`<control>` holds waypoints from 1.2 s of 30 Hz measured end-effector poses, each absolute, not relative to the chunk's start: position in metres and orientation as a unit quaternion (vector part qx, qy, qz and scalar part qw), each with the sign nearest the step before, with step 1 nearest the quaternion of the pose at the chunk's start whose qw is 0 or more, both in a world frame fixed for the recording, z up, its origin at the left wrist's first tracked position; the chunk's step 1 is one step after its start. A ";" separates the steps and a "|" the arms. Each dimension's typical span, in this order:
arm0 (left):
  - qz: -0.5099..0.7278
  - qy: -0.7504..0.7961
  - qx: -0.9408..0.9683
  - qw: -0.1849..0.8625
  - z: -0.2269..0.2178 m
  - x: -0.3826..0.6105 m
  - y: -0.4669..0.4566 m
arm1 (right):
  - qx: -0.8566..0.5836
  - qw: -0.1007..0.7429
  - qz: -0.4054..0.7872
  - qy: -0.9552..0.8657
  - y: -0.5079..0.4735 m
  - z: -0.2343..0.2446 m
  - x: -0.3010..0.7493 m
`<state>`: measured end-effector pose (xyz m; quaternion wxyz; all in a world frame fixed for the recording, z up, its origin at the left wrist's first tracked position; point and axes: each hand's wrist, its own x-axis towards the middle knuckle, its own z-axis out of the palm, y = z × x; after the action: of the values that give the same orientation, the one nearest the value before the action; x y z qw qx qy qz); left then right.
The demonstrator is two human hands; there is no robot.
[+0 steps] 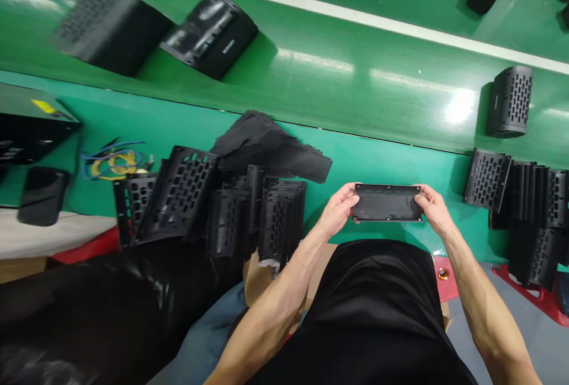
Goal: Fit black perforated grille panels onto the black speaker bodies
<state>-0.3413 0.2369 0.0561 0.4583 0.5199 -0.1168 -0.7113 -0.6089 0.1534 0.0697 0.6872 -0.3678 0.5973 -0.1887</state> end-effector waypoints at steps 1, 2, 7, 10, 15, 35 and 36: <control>-0.713 -0.117 0.519 0.458 0.056 -0.341 0.237 | -0.369 0.687 -0.186 0.598 0.153 0.070 -0.609; -0.714 -0.116 0.517 0.457 0.056 -0.341 0.237 | -0.370 0.686 -0.185 0.599 0.153 0.070 -0.609; -0.713 -0.120 0.520 0.454 0.052 -0.340 0.237 | -0.355 0.694 -0.192 0.596 0.153 0.072 -0.606; -0.709 -0.124 0.522 0.457 0.048 -0.340 0.236 | -0.346 0.697 -0.190 0.598 0.153 0.073 -0.604; -0.709 -0.127 0.530 0.447 0.042 -0.338 0.234 | -0.344 0.696 -0.183 0.603 0.153 0.072 -0.605; -0.619 -0.341 0.628 0.327 0.008 -0.338 0.210 | -0.467 0.603 -0.134 0.633 0.159 0.031 -0.626; -0.603 -0.356 0.641 0.314 0.006 -0.339 0.208 | -0.476 0.591 -0.127 0.639 0.160 0.028 -0.627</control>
<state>-0.3390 0.2081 0.0058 0.3137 0.6409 -0.3561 -0.6034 -0.6273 0.1598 0.0283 0.5906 -0.4758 0.6393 -0.1269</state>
